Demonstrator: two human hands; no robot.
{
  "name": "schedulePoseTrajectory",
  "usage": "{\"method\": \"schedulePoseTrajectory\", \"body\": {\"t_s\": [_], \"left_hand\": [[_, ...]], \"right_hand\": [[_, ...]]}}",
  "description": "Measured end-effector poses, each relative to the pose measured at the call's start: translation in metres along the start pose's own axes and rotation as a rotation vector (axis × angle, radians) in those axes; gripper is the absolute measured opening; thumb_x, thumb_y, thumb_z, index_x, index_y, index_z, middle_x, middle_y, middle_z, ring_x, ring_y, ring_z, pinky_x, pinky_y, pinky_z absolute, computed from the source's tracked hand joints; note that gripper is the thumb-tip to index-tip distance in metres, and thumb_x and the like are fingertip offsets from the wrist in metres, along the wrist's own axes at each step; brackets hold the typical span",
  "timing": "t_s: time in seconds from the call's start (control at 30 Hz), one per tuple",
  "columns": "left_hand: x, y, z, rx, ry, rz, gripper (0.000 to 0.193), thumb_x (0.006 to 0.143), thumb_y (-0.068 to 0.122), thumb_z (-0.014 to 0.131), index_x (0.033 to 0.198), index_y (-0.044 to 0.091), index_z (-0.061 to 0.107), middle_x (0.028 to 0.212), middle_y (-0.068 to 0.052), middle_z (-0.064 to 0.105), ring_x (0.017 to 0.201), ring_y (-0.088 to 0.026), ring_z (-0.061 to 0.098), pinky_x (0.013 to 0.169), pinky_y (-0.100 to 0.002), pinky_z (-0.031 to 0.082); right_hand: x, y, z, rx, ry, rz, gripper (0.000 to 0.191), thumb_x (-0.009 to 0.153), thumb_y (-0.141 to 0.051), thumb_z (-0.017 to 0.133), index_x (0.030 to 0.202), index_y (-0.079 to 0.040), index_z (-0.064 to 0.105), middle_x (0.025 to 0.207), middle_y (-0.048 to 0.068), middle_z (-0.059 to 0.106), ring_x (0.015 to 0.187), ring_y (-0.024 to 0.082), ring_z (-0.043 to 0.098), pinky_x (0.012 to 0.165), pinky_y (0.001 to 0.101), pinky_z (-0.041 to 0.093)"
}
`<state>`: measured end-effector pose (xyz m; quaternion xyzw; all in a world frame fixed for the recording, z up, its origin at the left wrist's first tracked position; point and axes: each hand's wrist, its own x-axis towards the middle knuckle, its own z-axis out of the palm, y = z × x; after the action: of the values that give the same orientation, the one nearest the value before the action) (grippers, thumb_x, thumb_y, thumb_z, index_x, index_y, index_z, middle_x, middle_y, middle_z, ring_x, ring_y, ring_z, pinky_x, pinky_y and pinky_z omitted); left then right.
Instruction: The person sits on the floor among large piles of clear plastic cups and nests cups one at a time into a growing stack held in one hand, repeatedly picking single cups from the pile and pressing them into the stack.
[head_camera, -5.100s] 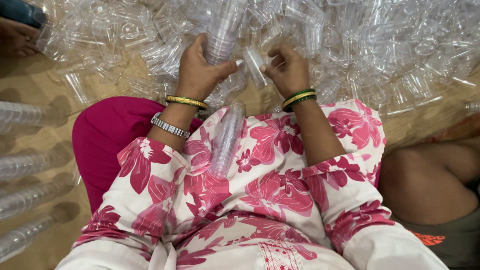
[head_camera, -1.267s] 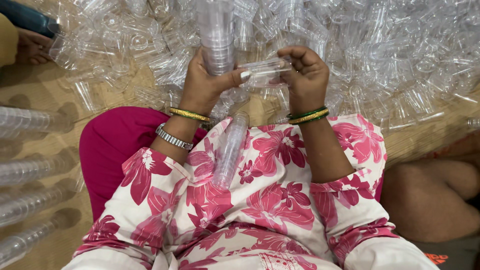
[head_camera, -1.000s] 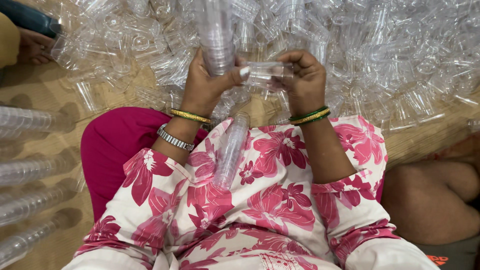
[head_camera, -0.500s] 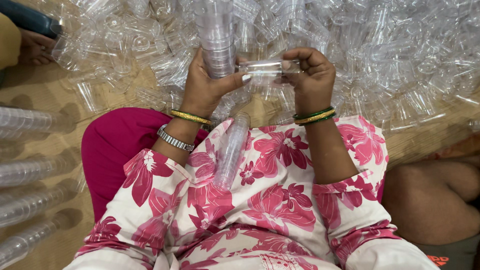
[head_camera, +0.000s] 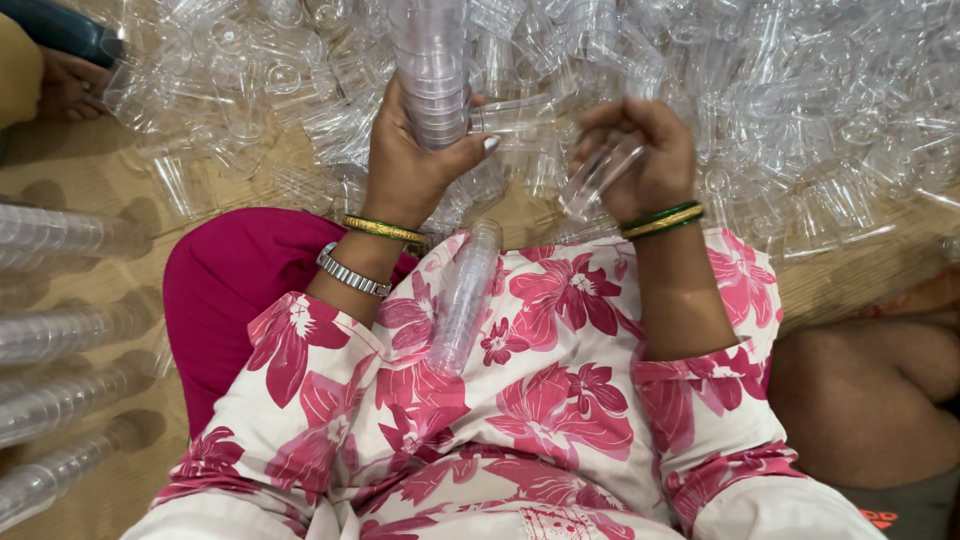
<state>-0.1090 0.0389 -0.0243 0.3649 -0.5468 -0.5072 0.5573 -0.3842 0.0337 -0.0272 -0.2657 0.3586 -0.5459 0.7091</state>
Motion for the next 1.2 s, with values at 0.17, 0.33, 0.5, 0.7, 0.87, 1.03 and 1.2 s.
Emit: {"method": "schedulePoseTrajectory", "body": {"t_s": [0.17, 0.33, 0.5, 0.7, 0.87, 1.03, 1.2], "left_hand": [[-0.003, 0.001, 0.001, 0.007, -0.023, 0.006, 0.063, 0.086, 0.001, 0.086, 0.137, 0.004, 0.048, 0.124, -0.009, 0.072, 0.115, -0.017, 0.072, 0.104, -0.034, 0.062], [-0.004, 0.003, 0.001, 0.006, -0.047, -0.011, 0.060, 0.088, 0.001, 0.086, 0.135, 0.002, 0.048, 0.123, -0.009, 0.072, 0.115, -0.018, 0.073, 0.104, -0.035, 0.063], [-0.003, 0.007, 0.003, -0.093, -0.007, -0.190, 0.053, 0.086, 0.003, 0.085, 0.127, 0.000, 0.051, 0.109, -0.010, 0.071, 0.096, -0.021, 0.075, 0.084, -0.035, 0.064], [0.000, 0.008, 0.004, -0.055, -0.026, -0.119, 0.055, 0.084, 0.002, 0.085, 0.128, 0.001, 0.051, 0.111, -0.008, 0.069, 0.100, -0.017, 0.072, 0.088, -0.033, 0.065], [0.000, 0.006, 0.004, 0.273, -0.065, -0.033, 0.061, 0.077, 0.007, 0.088, 0.128, 0.001, 0.055, 0.112, -0.010, 0.072, 0.101, -0.019, 0.073, 0.092, -0.034, 0.061], [-0.004, 0.006, 0.007, 0.598, -0.285, 0.025, 0.062, 0.067, 0.015, 0.094, 0.118, 0.003, 0.061, 0.102, -0.015, 0.073, 0.094, -0.027, 0.072, 0.085, -0.038, 0.056], [-0.008, 0.004, 0.007, 0.555, -0.300, -0.041, 0.060, 0.068, 0.018, 0.094, 0.118, 0.006, 0.063, 0.104, -0.011, 0.074, 0.097, -0.025, 0.074, 0.087, -0.037, 0.057]], "right_hand": [[-0.010, 0.008, 0.033, -0.281, -0.074, 0.234, 0.065, 0.099, -0.062, 0.046, 0.123, -0.006, 0.068, 0.076, 0.018, 0.072, 0.053, 0.022, 0.068, 0.048, 0.0338, 0.058], [-0.017, 0.002, 0.049, -0.307, -0.184, 0.165, 0.052, 0.102, -0.036, 0.062, 0.134, 0.005, 0.061, 0.095, 0.016, 0.074, 0.069, 0.021, 0.071, 0.056, 0.0333, 0.061], [-0.023, -0.006, 0.051, -0.321, -0.295, 0.006, 0.057, 0.089, -0.003, 0.066, 0.144, 0.005, 0.054, 0.120, 0.015, 0.070, 0.080, 0.018, 0.071, 0.068, 0.0324, 0.065], [-0.019, -0.003, 0.046, -0.364, -0.256, -0.100, 0.058, 0.084, 0.004, 0.065, 0.141, 0.002, 0.054, 0.131, 0.019, 0.067, 0.087, 0.018, 0.073, 0.067, 0.0305, 0.065], [-0.021, -0.020, 0.038, -0.279, 0.032, -0.566, 0.046, 0.097, 0.006, 0.067, 0.142, 0.005, 0.057, 0.123, 0.018, 0.069, 0.076, 0.020, 0.072, 0.062, 0.0327, 0.063], [-0.047, -0.057, 0.032, -0.709, -0.079, -0.529, 0.043, 0.100, 0.006, 0.066, 0.143, 0.006, 0.061, 0.119, 0.016, 0.073, 0.073, 0.015, 0.071, 0.067, 0.0287, 0.060], [-0.051, -0.050, 0.038, -1.111, -0.211, -0.366, 0.051, 0.098, -0.002, 0.076, 0.147, 0.003, 0.062, 0.116, 0.016, 0.067, 0.071, 0.013, 0.050, 0.055, 0.0263, 0.045]]}}
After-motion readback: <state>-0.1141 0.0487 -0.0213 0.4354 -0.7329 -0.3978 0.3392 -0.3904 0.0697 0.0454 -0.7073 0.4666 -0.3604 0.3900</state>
